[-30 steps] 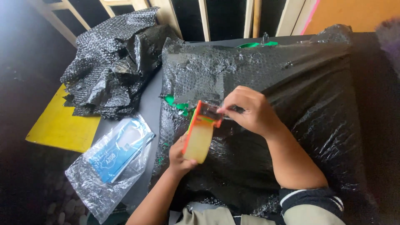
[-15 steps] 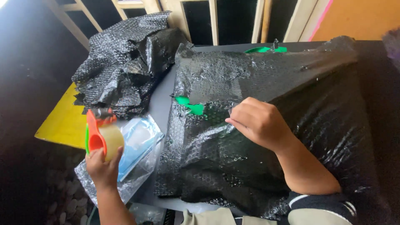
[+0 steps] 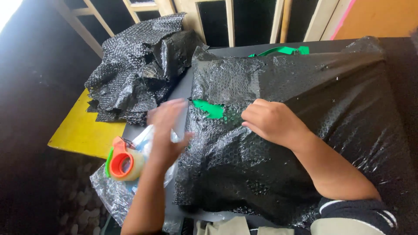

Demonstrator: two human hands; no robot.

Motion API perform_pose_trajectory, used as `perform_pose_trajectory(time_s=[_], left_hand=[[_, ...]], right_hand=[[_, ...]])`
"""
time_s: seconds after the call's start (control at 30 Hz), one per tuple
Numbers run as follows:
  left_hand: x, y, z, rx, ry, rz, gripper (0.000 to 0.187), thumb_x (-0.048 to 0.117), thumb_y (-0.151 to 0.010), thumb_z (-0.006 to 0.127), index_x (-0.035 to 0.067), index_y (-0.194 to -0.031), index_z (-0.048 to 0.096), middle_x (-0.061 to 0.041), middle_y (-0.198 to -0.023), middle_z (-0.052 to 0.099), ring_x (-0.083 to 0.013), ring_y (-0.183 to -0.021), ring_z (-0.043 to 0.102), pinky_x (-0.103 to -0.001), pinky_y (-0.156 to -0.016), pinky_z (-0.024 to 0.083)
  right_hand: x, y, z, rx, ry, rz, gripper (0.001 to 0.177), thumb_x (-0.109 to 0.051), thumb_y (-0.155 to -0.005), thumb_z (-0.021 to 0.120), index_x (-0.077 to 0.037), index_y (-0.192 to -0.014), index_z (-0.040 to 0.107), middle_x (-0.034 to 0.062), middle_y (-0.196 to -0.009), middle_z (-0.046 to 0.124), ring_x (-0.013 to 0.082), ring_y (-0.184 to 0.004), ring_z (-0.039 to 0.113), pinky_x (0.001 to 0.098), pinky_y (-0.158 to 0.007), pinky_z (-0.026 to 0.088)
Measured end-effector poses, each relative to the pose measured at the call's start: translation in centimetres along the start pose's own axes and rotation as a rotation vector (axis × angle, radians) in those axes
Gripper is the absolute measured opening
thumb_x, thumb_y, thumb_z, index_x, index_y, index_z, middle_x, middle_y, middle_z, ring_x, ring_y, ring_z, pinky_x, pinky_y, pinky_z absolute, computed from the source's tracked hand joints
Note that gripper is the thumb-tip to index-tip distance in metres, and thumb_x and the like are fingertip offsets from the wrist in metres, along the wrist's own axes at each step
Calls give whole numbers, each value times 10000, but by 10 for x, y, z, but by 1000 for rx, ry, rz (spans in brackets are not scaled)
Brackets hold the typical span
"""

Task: Wrapping a green bag in black bubble wrap and securing the edges with multiple small pieces of clear tape using a handheld dispenser.

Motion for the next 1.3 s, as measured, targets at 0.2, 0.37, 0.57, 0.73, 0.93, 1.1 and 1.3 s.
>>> perform_pose_trajectory(time_s=[0.2,0.37,0.57,0.73,0.93,1.1,1.3], left_hand=[[6,-37,147,-514,-66,492,1113,786,-798,615,101,-1610,283,-68,-1667,354,-282,-1554,302,-648,-1217,135],[-17,-29,182,-676,-310,371,1149,874,-696,577,222,-1606,321,15,-1667,355,-181,-1525,347,-741,-1201,88],[6,-42,159,-680,-354,344,1183,888,-669,608,163,-1577,386,-22,-1637,412,-193,-1510,380,-724,-1220,82],[1,-42,123,-489,-115,359,1017,687,-816,696,133,-1599,357,-128,-1633,396,-327,-1482,404,-742,-1164,185],[-91,-41,81,-335,-12,188,764,389,-933,744,147,-1579,417,-173,-1606,418,-398,-1464,376,-665,-1113,263],[-107,-28,93,-529,32,104,916,467,-893,767,165,-1628,311,-174,-1666,303,-487,-1512,230,-812,-1091,221],[-95,-25,134,-600,29,140,994,582,-880,700,179,-1659,231,-172,-1683,271,-451,-1556,148,-777,-1143,143]], right_hand=[[0,-3,11,7,107,-22,207,-169,-874,772,-168,-829,570,18,-800,608,253,-781,580,394,-636,474],[-28,10,-9,100,101,-104,159,-195,-937,715,-193,-816,612,-64,-730,562,160,-753,615,319,-679,563],[-44,7,-127,390,-500,30,81,-230,-806,822,-216,-886,820,9,-1110,766,180,-1083,737,355,-984,611],[-2,0,-99,526,-512,145,389,-160,-796,856,-90,-1153,716,268,-1473,399,450,-1412,447,525,-1144,465],[16,-14,-58,105,-478,367,1189,-132,-846,808,-137,-1658,-61,192,-1332,622,434,-1257,558,539,-1072,461],[21,-20,15,-283,-410,420,1180,-80,-849,747,-160,-1641,-123,173,-1283,682,441,-1215,619,621,-1032,507],[42,5,101,-49,-354,496,1148,-187,-840,809,-232,-1698,48,18,-1197,743,296,-1157,666,487,-1019,484]])
Point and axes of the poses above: each hand's wrist, its own y-axis away from the middle knuckle, its own z-axis out of the palm, x = y × z, the point moved 2 cm from there along -y, towards the middle knuckle
